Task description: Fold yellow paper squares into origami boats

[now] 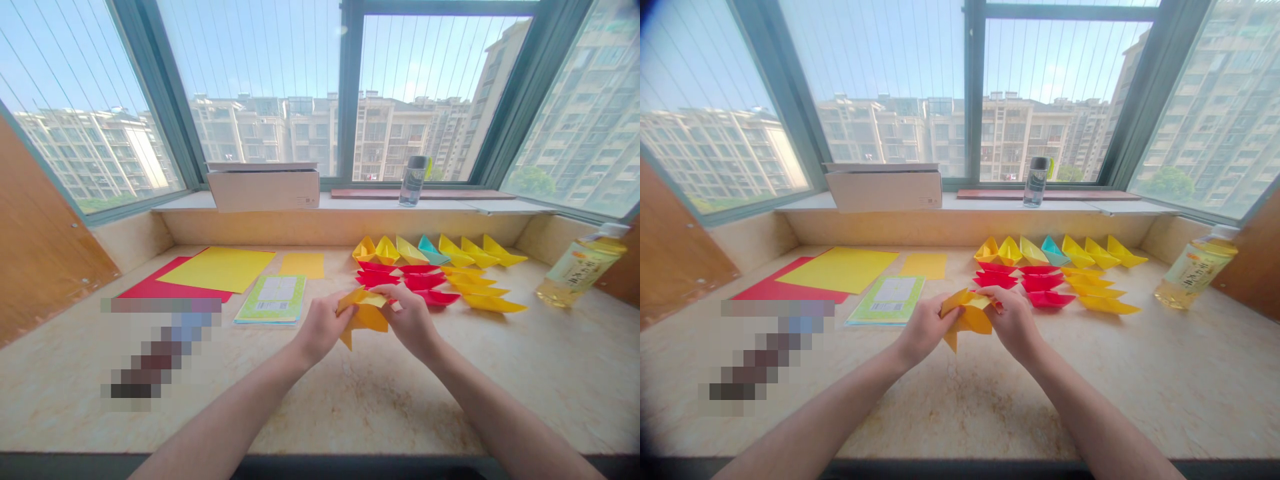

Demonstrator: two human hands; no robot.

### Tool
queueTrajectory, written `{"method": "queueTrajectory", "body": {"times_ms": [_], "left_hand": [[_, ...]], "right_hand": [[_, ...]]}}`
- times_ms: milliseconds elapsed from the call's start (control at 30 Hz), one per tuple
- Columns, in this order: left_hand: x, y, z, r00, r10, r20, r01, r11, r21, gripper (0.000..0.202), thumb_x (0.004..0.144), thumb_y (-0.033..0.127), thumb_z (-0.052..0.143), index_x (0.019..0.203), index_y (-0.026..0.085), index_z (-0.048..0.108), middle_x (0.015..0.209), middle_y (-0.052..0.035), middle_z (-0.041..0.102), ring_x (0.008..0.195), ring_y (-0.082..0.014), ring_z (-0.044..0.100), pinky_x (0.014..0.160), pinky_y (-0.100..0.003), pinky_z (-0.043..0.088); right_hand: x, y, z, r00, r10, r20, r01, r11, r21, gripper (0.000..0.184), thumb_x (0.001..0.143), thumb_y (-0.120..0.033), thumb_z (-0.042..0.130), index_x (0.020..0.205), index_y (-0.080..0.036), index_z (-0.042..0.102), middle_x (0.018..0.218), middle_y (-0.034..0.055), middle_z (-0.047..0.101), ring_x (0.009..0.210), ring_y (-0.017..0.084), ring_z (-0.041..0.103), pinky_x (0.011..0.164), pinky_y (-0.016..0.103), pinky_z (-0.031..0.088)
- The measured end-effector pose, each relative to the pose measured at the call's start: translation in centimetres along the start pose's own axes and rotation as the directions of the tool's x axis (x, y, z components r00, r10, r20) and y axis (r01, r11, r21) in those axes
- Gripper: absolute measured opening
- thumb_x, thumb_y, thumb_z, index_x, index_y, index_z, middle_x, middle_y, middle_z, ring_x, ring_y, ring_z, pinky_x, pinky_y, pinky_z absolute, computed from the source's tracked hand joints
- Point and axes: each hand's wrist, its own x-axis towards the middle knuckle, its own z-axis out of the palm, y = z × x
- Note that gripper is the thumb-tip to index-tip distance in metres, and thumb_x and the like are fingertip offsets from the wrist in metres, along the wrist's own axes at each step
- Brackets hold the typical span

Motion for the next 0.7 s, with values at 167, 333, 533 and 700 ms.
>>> {"method": "queueTrajectory", "body": {"times_ms": [167,333,533,700], "left_hand": [[0.1,0.0,-0.1,0.999,0.034,0.035,-0.034,0.999,0.01,0.022,0.089,0.029,0.056,0.098,0.017,0.072,0.084,-0.0027,0.072,0.075,-0.0177,0.063,0.066,-0.023,0.044],[-0.2,0.1,0.0,0.99,0.077,0.118,-0.08,0.997,0.022,0.033,0.093,0.043,0.052,0.089,0.016,0.07,0.078,-0.0035,0.069,0.07,-0.017,0.06,0.061,-0.023,0.042],[-0.2,0.0,0.2,0.997,0.039,0.072,-0.044,0.997,0.06,0.037,0.091,0.047,0.054,0.082,0.014,0.068,0.069,-0.0021,0.063,0.063,-0.0144,0.054,0.055,-0.022,0.037],[0.1,-0.2,0.2,0.998,-0.032,0.06,0.033,0.999,-0.023,0.033,0.088,0.044,0.057,0.083,0.013,0.069,0.073,-0.0036,0.065,0.066,-0.0159,0.056,0.055,-0.021,0.039]], "right_hand": [[-0.1,-0.2,0.2,1.0,0.006,0.002,-0.006,0.999,0.049,0.018,0.083,-0.02,0.056,0.093,-0.022,0.071,0.089,0.0059,0.074,0.081,0.024,0.065,0.071,0.036,0.052],[-0.3,-1.0,0.7,0.999,0.04,0.005,-0.04,0.997,0.063,0.008,0.078,-0.019,0.058,0.083,-0.021,0.064,0.079,0.0048,0.071,0.073,0.022,0.064,0.068,0.034,0.051],[-0.4,-1.2,0.9,0.996,0.083,0.014,-0.084,0.98,0.178,0.018,0.082,-0.022,0.058,0.098,-0.02,0.066,0.095,0.0077,0.073,0.086,0.024,0.068,0.075,0.035,0.054],[-0.4,-0.8,0.9,0.996,0.076,0.045,-0.085,0.967,0.238,0.026,0.086,-0.023,0.059,0.108,-0.022,0.071,0.102,0.0077,0.074,0.093,0.025,0.068,0.076,0.035,0.056]]}}
